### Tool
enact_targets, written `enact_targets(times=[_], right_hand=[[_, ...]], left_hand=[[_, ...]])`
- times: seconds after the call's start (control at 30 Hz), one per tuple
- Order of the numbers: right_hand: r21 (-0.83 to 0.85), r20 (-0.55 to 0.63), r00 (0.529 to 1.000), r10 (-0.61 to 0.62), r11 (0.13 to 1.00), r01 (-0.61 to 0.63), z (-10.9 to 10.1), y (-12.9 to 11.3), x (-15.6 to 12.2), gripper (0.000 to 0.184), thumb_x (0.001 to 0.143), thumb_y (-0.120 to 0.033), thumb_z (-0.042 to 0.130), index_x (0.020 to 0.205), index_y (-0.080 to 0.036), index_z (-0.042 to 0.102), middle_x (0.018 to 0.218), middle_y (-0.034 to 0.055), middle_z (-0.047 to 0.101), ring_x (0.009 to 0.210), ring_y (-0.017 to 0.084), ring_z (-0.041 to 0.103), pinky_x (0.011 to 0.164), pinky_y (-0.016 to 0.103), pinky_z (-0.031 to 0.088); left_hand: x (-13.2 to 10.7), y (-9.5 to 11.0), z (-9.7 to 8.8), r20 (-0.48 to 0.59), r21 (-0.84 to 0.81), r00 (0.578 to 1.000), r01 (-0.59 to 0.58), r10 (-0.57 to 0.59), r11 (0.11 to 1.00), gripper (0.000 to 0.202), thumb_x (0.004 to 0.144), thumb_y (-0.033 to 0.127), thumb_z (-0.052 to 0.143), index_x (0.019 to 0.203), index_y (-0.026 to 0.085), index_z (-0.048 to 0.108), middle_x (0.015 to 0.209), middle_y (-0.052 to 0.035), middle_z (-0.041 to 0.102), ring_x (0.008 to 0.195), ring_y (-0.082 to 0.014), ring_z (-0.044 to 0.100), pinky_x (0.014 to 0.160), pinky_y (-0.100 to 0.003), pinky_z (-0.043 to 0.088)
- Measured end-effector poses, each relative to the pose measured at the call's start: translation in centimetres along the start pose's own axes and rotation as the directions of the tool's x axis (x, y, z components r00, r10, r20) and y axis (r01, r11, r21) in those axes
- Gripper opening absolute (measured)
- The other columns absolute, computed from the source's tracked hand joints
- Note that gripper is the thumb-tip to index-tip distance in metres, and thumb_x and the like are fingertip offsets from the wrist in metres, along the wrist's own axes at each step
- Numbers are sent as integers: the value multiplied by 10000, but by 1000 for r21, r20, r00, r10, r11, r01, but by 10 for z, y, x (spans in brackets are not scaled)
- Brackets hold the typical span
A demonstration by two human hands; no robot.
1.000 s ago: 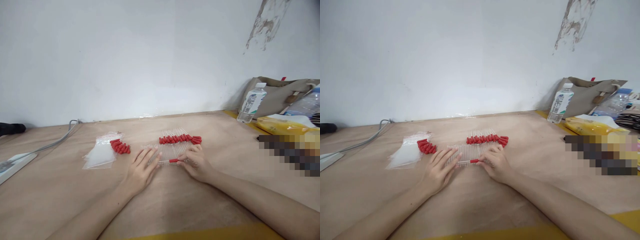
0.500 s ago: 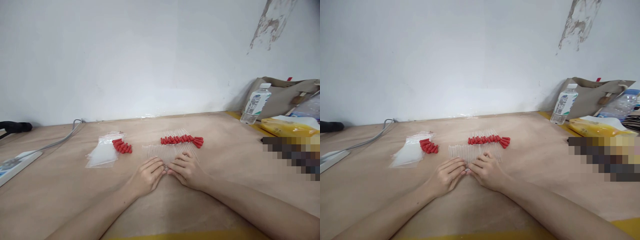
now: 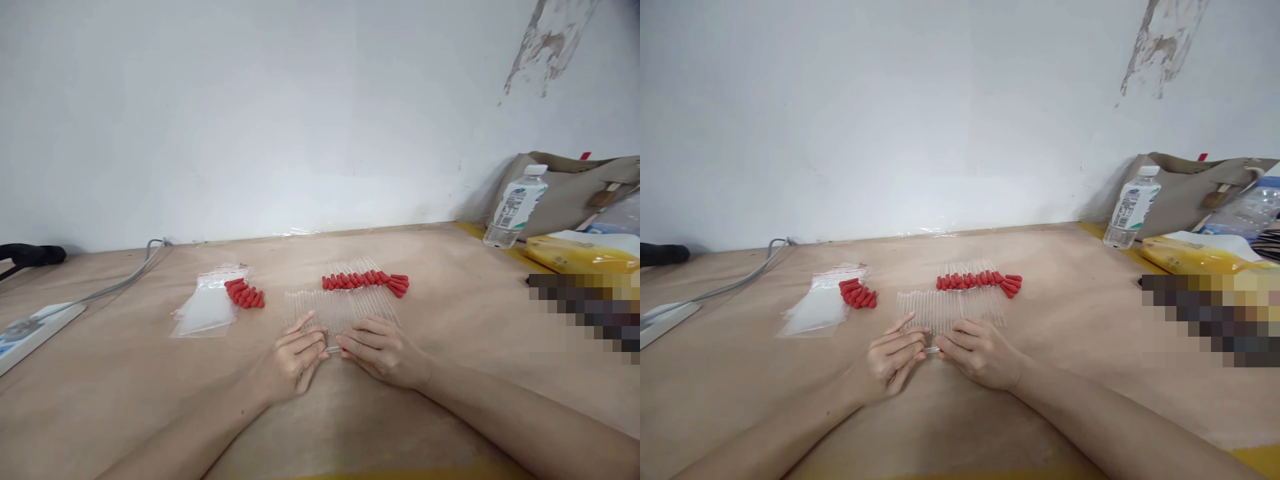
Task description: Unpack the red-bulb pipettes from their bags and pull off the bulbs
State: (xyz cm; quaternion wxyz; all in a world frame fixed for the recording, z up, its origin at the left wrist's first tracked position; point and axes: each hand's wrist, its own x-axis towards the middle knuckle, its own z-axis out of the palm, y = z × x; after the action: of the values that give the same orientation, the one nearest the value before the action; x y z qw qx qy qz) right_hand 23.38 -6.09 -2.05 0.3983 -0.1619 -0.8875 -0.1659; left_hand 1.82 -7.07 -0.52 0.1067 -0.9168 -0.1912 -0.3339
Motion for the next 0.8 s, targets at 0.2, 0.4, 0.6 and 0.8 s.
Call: enact_targets(times=[0.2, 0.4, 0.6, 0.8], right_hand=[[-33, -24, 996, -80, 996, 79, -5, 1, -2, 203, 777, -127, 587, 979, -114, 602, 842, 43, 676, 756, 159, 561, 663, 302, 472], [-124, -170, 965, 200, 967, -222, -28, 40, -12, 187, 759, -168, 612, 942, -201, 635, 813, 26, 677, 667, 146, 559, 616, 305, 437], [37, -326, 608, 724, 652, -757, -48, 108, -36, 217, 794, -328, 526, 898, -203, 670, 734, 45, 585, 646, 146, 537, 572, 277, 434], [323, -189, 216, 958, 268, -908, -33, 148, -75, 299, 689, -332, 576, 916, -142, 615, 631, 29, 590, 539, 135, 524, 514, 270, 434]], left_hand=[[-4, 1, -5, 37, -7, 999, 10, -10, 1000, 156, 814, 74, 463, 908, 128, 575, 889, -64, 662, 957, -169, 597, 993, -428, 399], [-19, -29, -25, -135, 122, 939, 333, -317, 935, 148, 836, 132, 447, 901, 159, 578, 903, -58, 617, 887, -162, 595, 809, -312, 503], [-30, -57, -29, -153, 304, 837, 546, -526, 781, 318, 837, 152, 371, 1113, 177, 527, 945, -78, 510, 876, -177, 553, 719, -284, 489], [-34, -59, -12, -30, 293, 774, 611, -632, 735, 477, 753, 63, 360, 1209, 150, 466, 985, -98, 478, 899, -193, 539, 770, -320, 483]])
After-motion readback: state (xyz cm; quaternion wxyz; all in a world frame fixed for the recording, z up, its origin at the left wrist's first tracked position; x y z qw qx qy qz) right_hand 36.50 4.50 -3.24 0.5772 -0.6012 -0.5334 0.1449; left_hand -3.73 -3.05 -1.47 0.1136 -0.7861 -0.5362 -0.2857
